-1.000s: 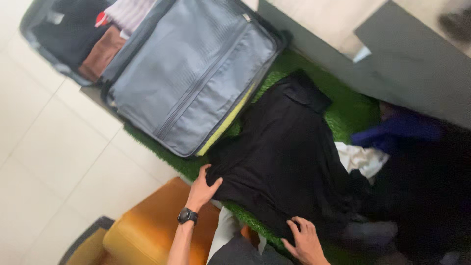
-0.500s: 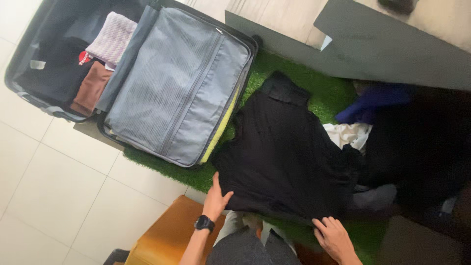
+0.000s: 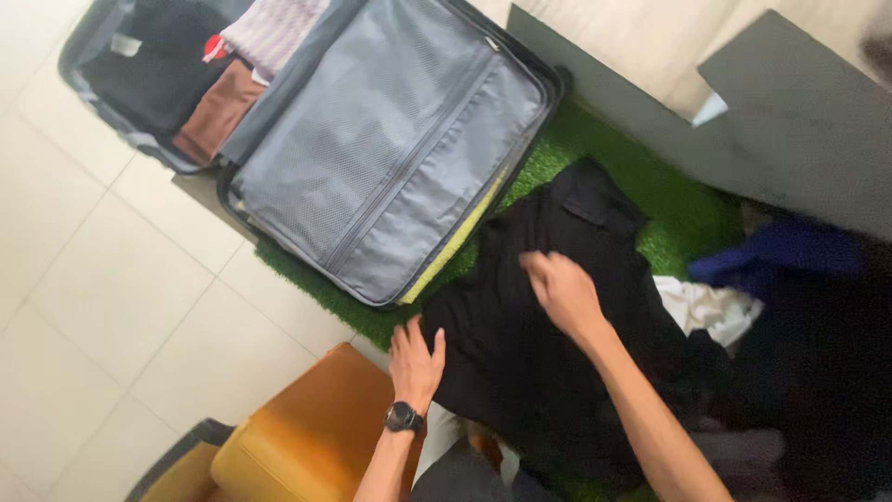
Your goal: The person spreads out black t-shirts on a mat, folds them into small rectangles, and places them inside an open suitcase located near a staircase.
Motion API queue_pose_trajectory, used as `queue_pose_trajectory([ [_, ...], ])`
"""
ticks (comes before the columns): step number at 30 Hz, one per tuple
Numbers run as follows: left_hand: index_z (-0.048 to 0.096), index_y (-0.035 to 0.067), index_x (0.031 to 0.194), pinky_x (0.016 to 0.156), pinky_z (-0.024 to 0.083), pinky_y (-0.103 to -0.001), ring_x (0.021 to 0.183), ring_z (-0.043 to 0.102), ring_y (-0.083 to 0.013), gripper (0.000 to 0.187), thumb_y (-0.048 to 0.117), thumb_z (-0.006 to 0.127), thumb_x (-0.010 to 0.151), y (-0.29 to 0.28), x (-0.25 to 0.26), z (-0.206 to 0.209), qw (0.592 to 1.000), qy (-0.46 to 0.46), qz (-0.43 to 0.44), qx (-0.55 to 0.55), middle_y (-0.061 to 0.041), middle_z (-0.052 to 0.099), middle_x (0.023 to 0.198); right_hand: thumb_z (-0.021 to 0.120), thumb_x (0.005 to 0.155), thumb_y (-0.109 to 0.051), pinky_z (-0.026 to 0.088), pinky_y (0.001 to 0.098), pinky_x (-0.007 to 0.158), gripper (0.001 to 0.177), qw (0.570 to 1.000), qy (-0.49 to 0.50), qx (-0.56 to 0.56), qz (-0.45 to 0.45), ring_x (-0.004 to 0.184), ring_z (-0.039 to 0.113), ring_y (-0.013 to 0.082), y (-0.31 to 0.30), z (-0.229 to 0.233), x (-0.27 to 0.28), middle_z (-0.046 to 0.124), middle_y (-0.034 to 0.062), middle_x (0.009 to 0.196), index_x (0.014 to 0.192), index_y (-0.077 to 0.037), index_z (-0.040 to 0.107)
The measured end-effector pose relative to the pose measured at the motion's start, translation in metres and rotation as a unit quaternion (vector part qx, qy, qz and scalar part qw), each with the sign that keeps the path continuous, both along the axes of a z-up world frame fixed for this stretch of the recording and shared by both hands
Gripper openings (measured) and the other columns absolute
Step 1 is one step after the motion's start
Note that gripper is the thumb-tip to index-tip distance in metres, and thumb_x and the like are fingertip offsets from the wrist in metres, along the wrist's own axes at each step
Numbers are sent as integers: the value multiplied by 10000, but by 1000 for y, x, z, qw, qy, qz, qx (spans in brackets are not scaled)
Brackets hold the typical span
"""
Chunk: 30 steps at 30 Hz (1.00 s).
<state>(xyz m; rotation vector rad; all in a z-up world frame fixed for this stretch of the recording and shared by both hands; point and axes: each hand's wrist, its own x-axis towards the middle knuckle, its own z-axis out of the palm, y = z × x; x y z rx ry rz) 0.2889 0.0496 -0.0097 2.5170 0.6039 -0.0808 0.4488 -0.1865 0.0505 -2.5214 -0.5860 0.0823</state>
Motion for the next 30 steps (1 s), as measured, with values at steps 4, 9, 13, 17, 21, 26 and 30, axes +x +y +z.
queue_pose_trajectory([
  [4, 570, 80, 1379, 977, 405, -578, 1150, 553, -425, 525, 391, 610, 958, -21, 48, -17, 999, -47, -5, -4, -249, 625, 1201, 683, 903, -233, 546, 487, 715, 360, 994, 26, -94, 55, 854, 677, 391, 38, -41, 86, 677, 177, 942, 1242, -119, 648],
  [9, 702, 137, 1155, 1092, 341, -612, 1203, 560, -406, 327, 384, 587, 974, -48, 89, -36, 999, -32, 8, -15, -197, 673, 1189, 706, 941, -265, 545, 498, 738, 257, 983, 90, -146, 59, 901, 706, 380, 44, -70, 112, 729, 149, 945, 1129, -101, 646],
  [13, 713, 52, 1147, 1133, 325, -596, 1148, 610, -399, 346, 335, 541, 1045, -54, 95, -61, 991, -71, 110, -25, -207, 711, 1161, 704, 941, -228, 555, 487, 694, 230, 997, 56, 40, -33, 832, 723, 359, 43, -66, 102, 741, 116, 922, 1070, -63, 610],
  [17, 709, -20, 1103, 1021, 369, -576, 1102, 608, -429, 344, 287, 577, 1018, -54, 90, -78, 973, -145, 177, 38, -240, 705, 1137, 736, 916, -178, 551, 452, 784, 293, 992, 105, 55, -42, 908, 697, 343, 52, -66, 91, 698, 161, 1028, 1142, -56, 595],
  [21, 715, -20, 1070, 984, 384, -563, 1068, 610, -440, 367, 330, 634, 995, -55, 99, -80, 968, -95, 221, 71, -246, 706, 1101, 765, 832, -97, 486, 461, 962, 564, 996, 0, 81, 41, 1163, 574, 402, 46, -60, 83, 571, 234, 1308, 1320, 22, 509],
  [26, 646, -44, 1215, 978, 369, -587, 1159, 562, -443, 432, 327, 639, 994, -51, 98, -74, 968, -167, 178, 52, -274, 652, 1225, 721, 877, -63, 456, 459, 1073, 535, 991, -41, 120, 33, 1286, 540, 394, 17, -39, 1, 547, 215, 1399, 1379, -34, 539],
  [30, 596, -5, 1189, 1009, 401, -562, 1124, 537, -422, 412, 368, 622, 1017, -40, 49, -55, 993, -50, 93, 53, -250, 606, 1110, 743, 862, -108, 486, 431, 996, 387, 997, 13, 70, 19, 1159, 597, 329, -29, -41, -104, 618, 139, 1203, 1227, -79, 617],
])
